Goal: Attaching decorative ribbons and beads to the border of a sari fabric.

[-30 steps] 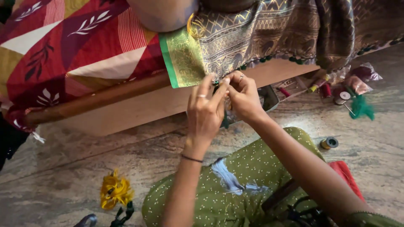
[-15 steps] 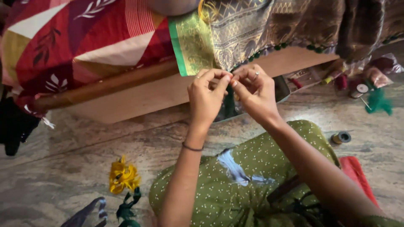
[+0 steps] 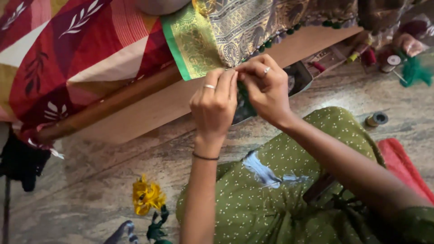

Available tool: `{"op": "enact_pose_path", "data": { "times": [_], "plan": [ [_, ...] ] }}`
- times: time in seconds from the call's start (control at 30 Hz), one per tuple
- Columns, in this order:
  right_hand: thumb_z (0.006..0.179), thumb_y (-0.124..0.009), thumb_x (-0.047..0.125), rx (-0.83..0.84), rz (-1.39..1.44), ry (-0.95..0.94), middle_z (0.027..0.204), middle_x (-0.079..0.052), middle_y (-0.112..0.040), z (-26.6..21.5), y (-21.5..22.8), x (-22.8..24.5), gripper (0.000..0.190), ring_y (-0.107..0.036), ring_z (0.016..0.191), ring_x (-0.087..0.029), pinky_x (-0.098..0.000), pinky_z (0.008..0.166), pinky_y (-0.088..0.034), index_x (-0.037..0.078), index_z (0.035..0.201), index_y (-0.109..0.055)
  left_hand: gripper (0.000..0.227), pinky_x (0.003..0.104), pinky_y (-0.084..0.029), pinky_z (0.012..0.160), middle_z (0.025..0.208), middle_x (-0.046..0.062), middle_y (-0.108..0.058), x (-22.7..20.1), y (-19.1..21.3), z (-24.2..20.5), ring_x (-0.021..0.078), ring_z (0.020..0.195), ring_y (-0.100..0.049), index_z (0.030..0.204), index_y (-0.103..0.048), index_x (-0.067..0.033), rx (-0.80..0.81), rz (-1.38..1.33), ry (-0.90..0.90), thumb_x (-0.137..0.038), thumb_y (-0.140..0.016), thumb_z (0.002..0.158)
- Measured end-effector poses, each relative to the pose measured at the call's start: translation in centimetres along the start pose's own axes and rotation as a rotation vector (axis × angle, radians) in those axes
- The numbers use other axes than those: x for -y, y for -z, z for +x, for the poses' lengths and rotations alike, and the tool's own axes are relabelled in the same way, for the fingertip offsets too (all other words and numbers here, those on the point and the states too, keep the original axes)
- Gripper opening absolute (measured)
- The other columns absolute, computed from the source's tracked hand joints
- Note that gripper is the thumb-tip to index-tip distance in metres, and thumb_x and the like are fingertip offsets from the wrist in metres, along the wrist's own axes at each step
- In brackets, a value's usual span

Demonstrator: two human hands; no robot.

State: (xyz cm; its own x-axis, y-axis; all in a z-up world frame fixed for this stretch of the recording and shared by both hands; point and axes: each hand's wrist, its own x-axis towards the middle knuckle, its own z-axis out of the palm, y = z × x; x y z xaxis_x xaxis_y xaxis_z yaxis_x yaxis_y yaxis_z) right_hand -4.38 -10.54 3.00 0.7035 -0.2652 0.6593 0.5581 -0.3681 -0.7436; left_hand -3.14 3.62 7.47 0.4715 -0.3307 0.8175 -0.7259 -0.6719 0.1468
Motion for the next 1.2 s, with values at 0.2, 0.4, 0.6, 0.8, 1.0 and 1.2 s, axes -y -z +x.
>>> {"op": "enact_pose_path", "data": {
  "times": [0.2, 0.4, 0.6, 0.8, 1.0, 1.2],
  "plan": [
    [0.093, -0.071, -0.011, 0.026, 0.157, -0.06, 0.113, -0.01, -0.065, 0.4, 0.2, 1.3, 0.023, -0.072, 0.103, -0.015, -0.0254, 0.088, -0.061, -0.003, 0.115, -0.069, 0.009, 0.027, -0.059, 0.064, 0.092, 0.004, -0.07, 2.3, -2.1, 0.1, 0.0118, 0.071, -0.075, 0.093, -0.073, -0.0012, 0.134, -0.631, 0.497, -0.009, -0.072, 0.096],
    [0.096, -0.073, -0.011, -0.005, -0.062, 0.081, 0.106, -0.009, -0.069, 0.1, 0.5, 0.1, 0.014, -0.074, 0.093, -0.015, -0.0264, 0.08, -0.061, -0.002, 0.107, -0.071, 0.012, 0.022, -0.055, 0.064, 0.088, 0.0, -0.067, 3.5, -3.0, -0.2, 0.0068, 0.07, -0.066, 0.093, -0.072, 0.0034, 0.175, -1.059, 0.744, -0.009, -0.071, 0.096],
    [0.095, -0.071, -0.009, 0.02, 0.017, 0.057, 0.106, -0.011, -0.067, 0.6, 0.6, 1.1, 0.012, -0.073, 0.093, -0.015, -0.0266, 0.081, -0.061, -0.003, 0.103, -0.066, 0.012, 0.021, -0.052, 0.068, 0.086, 0.001, -0.069, 5.0, -4.0, -1.6, 0.0053, 0.072, -0.064, 0.096, -0.072, 0.0031, 0.214, -1.151, 0.759, -0.008, -0.07, 0.099],
    [0.094, -0.069, -0.011, -0.013, -0.155, 0.18, 0.102, -0.011, -0.067, 0.7, 0.3, 0.9, 0.012, -0.072, 0.091, -0.019, -0.0295, 0.08, -0.059, -0.002, 0.101, -0.067, 0.011, 0.023, -0.054, 0.066, 0.087, 0.001, -0.068, 4.0, -3.1, -0.2, 0.0061, 0.071, -0.067, 0.093, -0.073, 0.0025, 0.256, -1.014, 0.707, -0.008, -0.073, 0.095],
    [0.1, -0.059, -0.013, 0.015, 0.003, 0.043, 0.106, -0.01, -0.061, -0.1, 0.3, -0.4, 0.01, -0.07, 0.092, -0.015, -0.029, 0.083, -0.063, -0.003, 0.102, -0.06, 0.015, 0.025, -0.053, 0.059, 0.082, -0.001, -0.064, 2.9, -4.3, -0.5, 0.0071, 0.065, -0.064, 0.085, -0.067, -0.0012, 0.039, -0.525, 0.62, -0.012, -0.073, 0.094],
    [0.098, -0.063, -0.009, 0.069, 0.013, -0.027, 0.108, -0.009, -0.059, 0.0, 0.6, 0.2, 0.006, -0.064, 0.089, -0.013, -0.0262, 0.074, -0.054, -0.003, 0.099, -0.062, 0.013, 0.022, -0.04, 0.047, 0.072, 0.003, -0.056, 1.4, -5.3, -2.2, 0.0058, 0.056, -0.052, 0.096, -0.065, -0.0059, 0.012, -1.276, 1.088, -0.017, -0.065, 0.104]
  ]
}}
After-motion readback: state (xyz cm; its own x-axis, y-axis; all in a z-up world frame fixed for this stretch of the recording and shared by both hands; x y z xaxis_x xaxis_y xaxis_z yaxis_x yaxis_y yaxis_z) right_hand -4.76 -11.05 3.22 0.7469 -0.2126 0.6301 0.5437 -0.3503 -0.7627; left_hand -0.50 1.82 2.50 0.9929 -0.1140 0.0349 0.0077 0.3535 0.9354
